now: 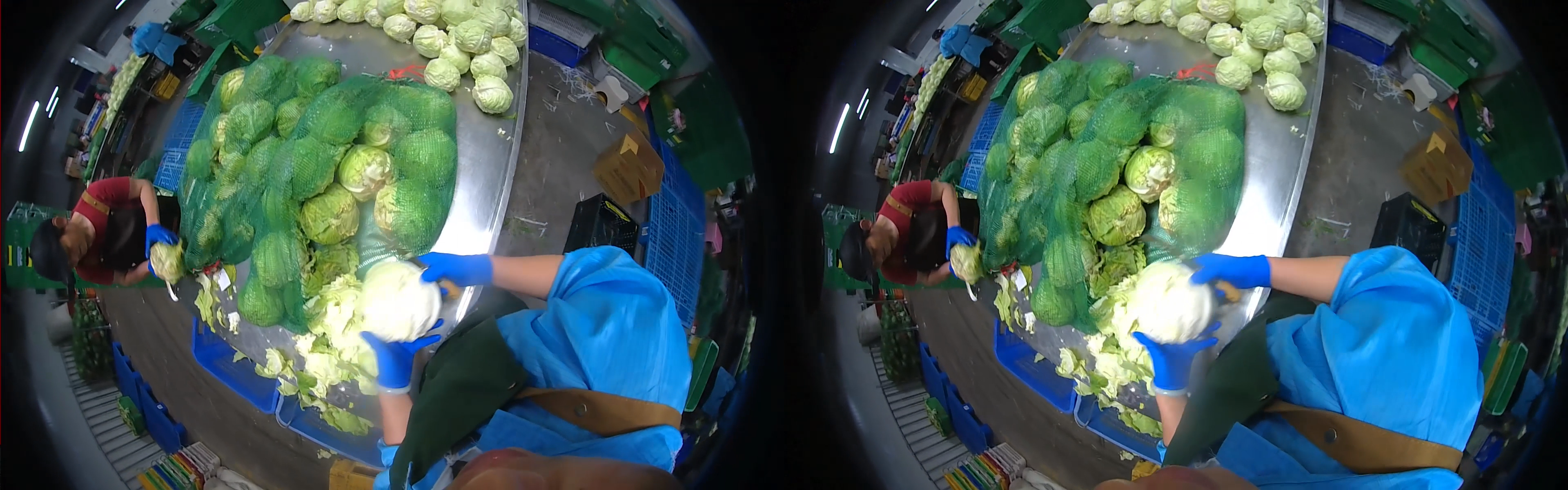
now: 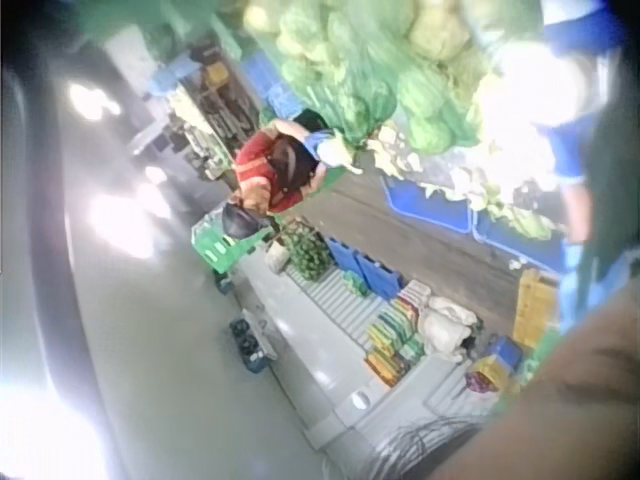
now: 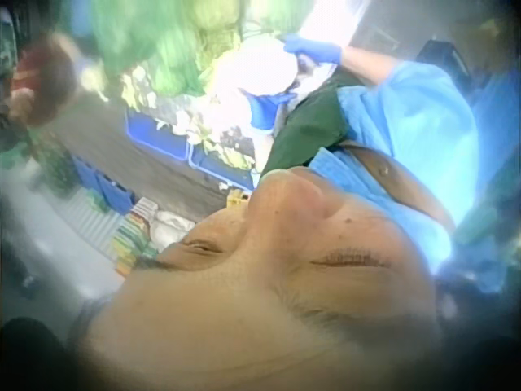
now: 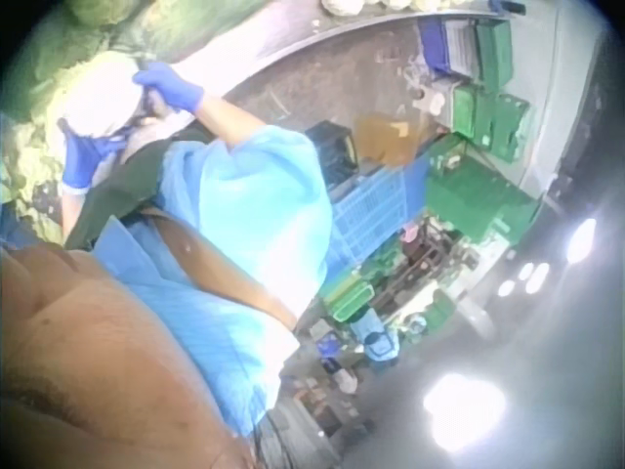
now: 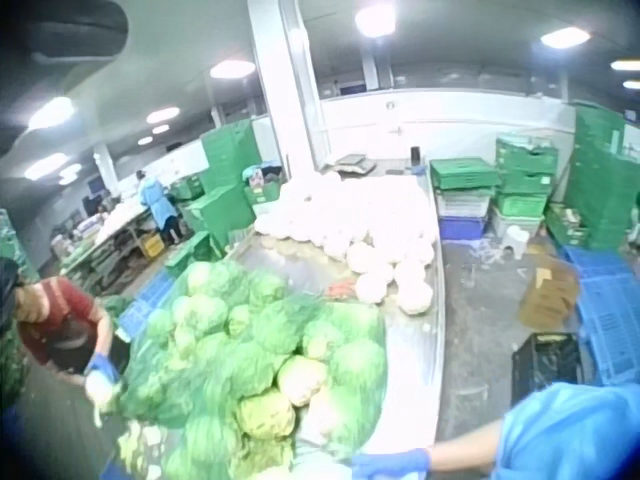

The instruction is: The person trims and peels outer leaves from heads of cabbage using a knife, working over a metal table with large quantities of cabbage.

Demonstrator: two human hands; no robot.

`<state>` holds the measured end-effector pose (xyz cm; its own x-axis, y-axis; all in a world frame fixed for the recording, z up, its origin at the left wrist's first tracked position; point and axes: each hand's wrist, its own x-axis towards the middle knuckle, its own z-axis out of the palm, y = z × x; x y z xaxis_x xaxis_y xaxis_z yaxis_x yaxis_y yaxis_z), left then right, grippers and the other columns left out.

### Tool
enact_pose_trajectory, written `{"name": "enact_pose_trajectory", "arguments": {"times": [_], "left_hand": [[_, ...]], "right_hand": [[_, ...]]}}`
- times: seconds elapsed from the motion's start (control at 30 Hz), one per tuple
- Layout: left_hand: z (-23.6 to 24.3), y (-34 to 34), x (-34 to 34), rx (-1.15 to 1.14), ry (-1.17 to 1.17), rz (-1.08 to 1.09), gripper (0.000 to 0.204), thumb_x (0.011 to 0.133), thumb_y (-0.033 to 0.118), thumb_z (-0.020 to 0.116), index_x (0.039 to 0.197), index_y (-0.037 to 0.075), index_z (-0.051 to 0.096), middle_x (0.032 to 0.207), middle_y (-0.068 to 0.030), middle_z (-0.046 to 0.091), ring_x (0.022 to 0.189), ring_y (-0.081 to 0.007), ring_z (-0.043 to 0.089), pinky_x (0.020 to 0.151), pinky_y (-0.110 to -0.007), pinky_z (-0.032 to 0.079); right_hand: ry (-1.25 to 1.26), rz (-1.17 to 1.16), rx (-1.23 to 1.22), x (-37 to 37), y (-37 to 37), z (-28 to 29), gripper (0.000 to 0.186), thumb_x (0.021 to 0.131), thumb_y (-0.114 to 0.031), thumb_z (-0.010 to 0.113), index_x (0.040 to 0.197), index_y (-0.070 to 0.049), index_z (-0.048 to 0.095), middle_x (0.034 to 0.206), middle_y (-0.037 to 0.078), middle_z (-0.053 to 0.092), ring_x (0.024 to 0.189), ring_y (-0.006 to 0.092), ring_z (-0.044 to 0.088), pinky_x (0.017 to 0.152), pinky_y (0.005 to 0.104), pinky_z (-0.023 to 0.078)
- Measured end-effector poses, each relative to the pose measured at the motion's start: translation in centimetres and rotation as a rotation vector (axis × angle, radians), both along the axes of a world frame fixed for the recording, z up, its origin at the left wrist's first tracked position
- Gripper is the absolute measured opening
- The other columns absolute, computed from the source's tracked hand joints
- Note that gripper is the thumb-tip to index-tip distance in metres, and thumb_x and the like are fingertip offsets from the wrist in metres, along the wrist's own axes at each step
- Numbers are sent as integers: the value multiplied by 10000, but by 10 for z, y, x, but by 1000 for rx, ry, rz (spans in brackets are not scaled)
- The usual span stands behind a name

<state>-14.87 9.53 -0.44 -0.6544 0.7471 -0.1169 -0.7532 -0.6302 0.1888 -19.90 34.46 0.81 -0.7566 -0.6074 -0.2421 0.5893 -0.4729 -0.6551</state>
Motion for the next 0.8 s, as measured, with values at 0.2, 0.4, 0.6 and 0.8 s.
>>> {"name": "enact_pose_trajectory", "arguments": {"times": [0.2, 0.4, 0.6, 0.8], "left_hand": [[15, 47, -23, -981, 534, -60, 538, 975, 224, 580, 1461, 70, 408, 1298, -142, 580, 1124, -227, 600, 928, -340, 484], [-36, 18, -7, -1557, 1036, 106, 294, 905, 208, 676, 1141, 33, 681, 1038, -146, 689, 954, -247, 647, 853, -355, 507], [-75, -8, 2, -1870, 1620, -52, 461, 837, 314, 696, 1249, 120, 626, 1194, -152, 607, 1135, -378, 539, 995, -512, 405], [-74, -16, 0, -2105, 1669, -203, 571, 871, 392, 618, 1386, 165, 521, 1382, -119, 508, 1259, -358, 457, 1098, -598, 261]], "right_hand": [[-447, -483, -192, 19, 92, -22, 623, 956, -409, 534, 1455, -60, 405, 1468, 135, 470, 1344, 307, 457, 1165, 468, 307], [12, -949, -293, -59, 175, -28, 610, 986, -474, 480, 1457, -92, 421, 1448, 85, 503, 1300, 257, 509, 1105, 416, 407], [-154, -1090, -164, -201, 223, 14, 265, 883, -509, 663, 827, -251, 643, 518, -79, 448, 377, 90, 357, 352, 257, 259], [29, -1253, 3, -345, 264, -52, 416, 889, -470, 630, 1175, -170, 662, 1010, 15, 719, 861, 178, 670, 793, 343, 540]]}}
